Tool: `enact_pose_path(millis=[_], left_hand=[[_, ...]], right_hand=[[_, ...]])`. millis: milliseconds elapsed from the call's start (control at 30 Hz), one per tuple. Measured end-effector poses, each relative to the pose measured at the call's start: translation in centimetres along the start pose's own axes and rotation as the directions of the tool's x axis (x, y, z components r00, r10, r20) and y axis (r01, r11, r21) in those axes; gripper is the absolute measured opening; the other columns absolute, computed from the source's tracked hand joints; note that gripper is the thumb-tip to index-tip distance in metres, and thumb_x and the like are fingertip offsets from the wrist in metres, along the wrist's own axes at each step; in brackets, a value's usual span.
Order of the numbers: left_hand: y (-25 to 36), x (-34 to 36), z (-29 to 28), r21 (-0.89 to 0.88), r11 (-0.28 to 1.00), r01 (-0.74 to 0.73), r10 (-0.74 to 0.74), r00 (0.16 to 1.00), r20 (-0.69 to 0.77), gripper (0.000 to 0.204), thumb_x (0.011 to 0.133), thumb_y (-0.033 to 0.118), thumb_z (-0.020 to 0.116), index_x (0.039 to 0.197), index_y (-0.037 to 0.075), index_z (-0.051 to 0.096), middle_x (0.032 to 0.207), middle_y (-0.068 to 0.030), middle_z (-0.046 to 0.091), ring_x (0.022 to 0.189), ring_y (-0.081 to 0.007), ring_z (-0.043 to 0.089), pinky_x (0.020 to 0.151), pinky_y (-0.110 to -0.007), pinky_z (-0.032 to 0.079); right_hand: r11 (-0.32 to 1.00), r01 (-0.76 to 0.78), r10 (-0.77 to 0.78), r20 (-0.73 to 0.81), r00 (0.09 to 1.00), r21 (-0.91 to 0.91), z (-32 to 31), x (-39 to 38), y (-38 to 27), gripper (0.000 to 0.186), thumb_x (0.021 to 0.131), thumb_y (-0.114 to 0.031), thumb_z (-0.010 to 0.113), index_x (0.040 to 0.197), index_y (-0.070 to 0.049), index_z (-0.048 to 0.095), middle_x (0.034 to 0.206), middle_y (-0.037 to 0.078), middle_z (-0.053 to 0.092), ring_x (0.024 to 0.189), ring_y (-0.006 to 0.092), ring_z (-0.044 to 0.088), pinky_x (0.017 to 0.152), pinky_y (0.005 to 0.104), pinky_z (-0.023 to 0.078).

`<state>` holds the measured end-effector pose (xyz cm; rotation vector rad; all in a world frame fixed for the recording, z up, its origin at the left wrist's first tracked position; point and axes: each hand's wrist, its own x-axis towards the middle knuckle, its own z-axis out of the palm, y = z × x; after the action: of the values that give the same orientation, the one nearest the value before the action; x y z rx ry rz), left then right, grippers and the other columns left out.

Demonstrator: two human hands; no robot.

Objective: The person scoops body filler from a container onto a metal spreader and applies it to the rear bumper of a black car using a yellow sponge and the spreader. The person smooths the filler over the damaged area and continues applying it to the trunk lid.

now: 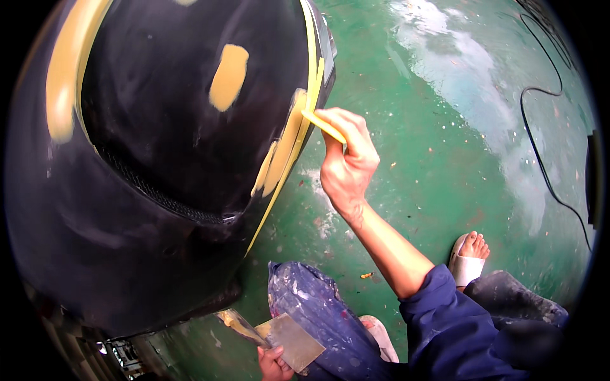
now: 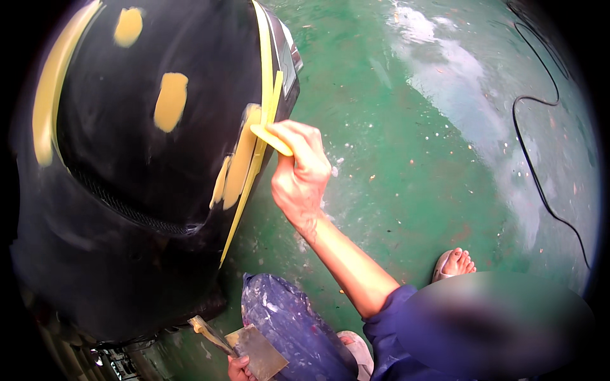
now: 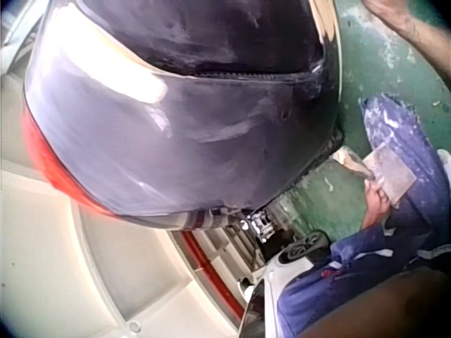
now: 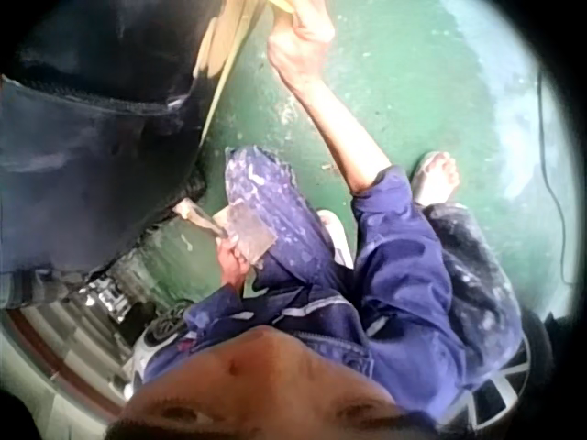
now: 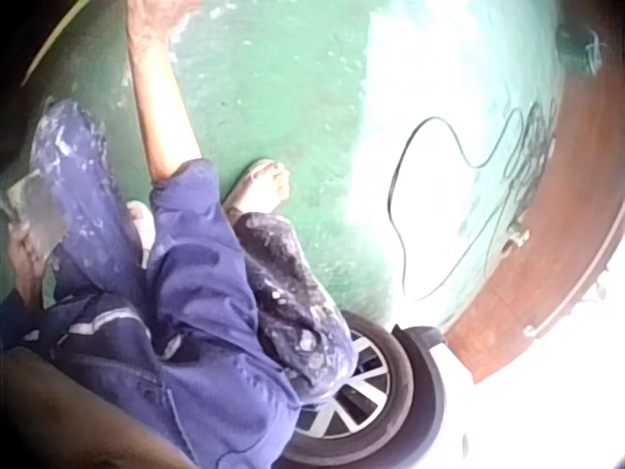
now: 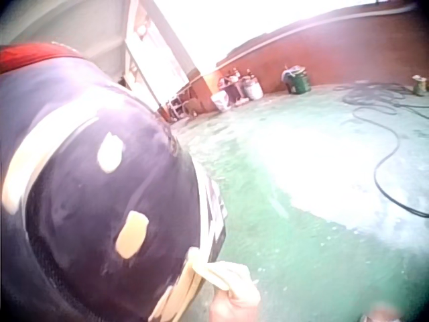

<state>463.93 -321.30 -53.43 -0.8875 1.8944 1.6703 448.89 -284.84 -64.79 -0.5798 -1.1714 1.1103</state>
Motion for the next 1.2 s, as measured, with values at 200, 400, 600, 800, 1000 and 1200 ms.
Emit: enact_pose_path(millis=[200, 400, 600, 800, 1000, 1200], left_hand=[[0.0, 0.0, -0.7, 0.027, 1.000, -0.010, 0.008, 0.999, 0.039, 0.024, 0.085, 0.010, 0.063, 0.070, 0.018, 0.045, 0.051, 0.0062, 0.041, 0.037, -0.0099, 0.041, 0.033, -0.026, 0.032], [-0.1, 0.1, -0.5, 0.017, 0.999, 0.030, -0.028, 0.994, -0.101, 0.028, 0.085, 0.012, 0.062, 0.065, 0.019, 0.044, 0.049, 0.0062, 0.041, 0.035, -0.0101, 0.040, 0.034, -0.026, 0.033], [-0.4, 0.5, -1.8, 0.000, 0.999, 0.040, -0.040, 0.999, -0.024, 0.029, 0.085, 0.012, 0.062, 0.064, 0.019, 0.044, 0.049, 0.0059, 0.041, 0.035, -0.0107, 0.041, 0.034, -0.026, 0.034], [-1.6, 1.5, -3.0, -0.069, 0.998, 0.008, -0.007, 1.000, 0.021, 0.029, 0.085, 0.013, 0.063, 0.064, 0.019, 0.044, 0.049, 0.0062, 0.041, 0.035, -0.0109, 0.040, 0.034, -0.026, 0.033], [-1.7, 1.4, -3.1, -0.065, 0.998, 0.018, -0.017, 1.000, 0.012, 0.028, 0.085, 0.013, 0.062, 0.064, 0.020, 0.044, 0.049, 0.0063, 0.040, 0.035, -0.0108, 0.040, 0.034, -0.026, 0.033], [-1.7, 1.7, -3.4, -0.082, 0.995, 0.050, -0.048, 0.999, 0.023, 0.028, 0.085, 0.013, 0.061, 0.064, 0.019, 0.044, 0.048, 0.0060, 0.038, 0.036, -0.0113, 0.040, 0.035, -0.028, 0.035]], right_hand=[[0.989, 0.119, -0.122, -0.023, 0.992, -0.084, 1.6, 2.4, 0.8, 0.036, 0.084, 0.015, 0.061, 0.112, -0.004, 0.074, 0.106, 0.011, 0.069, 0.098, 0.0230, 0.067, 0.086, 0.0299, 0.052], [0.994, 0.069, -0.060, 0.111, 0.992, -0.081, 0.0, -2.3, -0.2, 0.035, 0.083, 0.017, 0.060, 0.108, -0.003, 0.075, 0.105, 0.013, 0.069, 0.098, 0.0244, 0.068, 0.085, 0.0310, 0.053], [0.990, 0.121, -0.122, -0.006, 0.992, -0.075, 0.9, 2.7, 0.4, 0.031, 0.086, 0.013, 0.064, 0.110, -0.004, 0.074, 0.107, 0.011, 0.070, 0.097, 0.0221, 0.068, 0.085, 0.0292, 0.053], [0.986, 0.142, -0.141, 0.023, 0.990, -0.085, 1.0, 0.1, 0.6, 0.042, 0.074, 0.016, 0.056, 0.106, -0.003, 0.074, 0.101, 0.013, 0.069, 0.096, 0.0283, 0.066, 0.088, 0.0343, 0.051], [0.998, 0.052, -0.051, 0.020, 0.999, -0.046, 1.4, -6.3, 0.1, 0.042, 0.068, 0.014, 0.058, 0.104, -0.001, 0.073, 0.101, 0.012, 0.071, 0.097, 0.0319, 0.065, 0.090, 0.0385, 0.050], [0.997, -0.052, 0.058, 0.124, 0.991, -0.049, 0.8, -12.0, -1.0, 0.048, 0.068, 0.018, 0.054, 0.107, -0.002, 0.075, 0.102, 0.013, 0.072, 0.099, 0.0297, 0.067, 0.093, 0.0364, 0.052]])
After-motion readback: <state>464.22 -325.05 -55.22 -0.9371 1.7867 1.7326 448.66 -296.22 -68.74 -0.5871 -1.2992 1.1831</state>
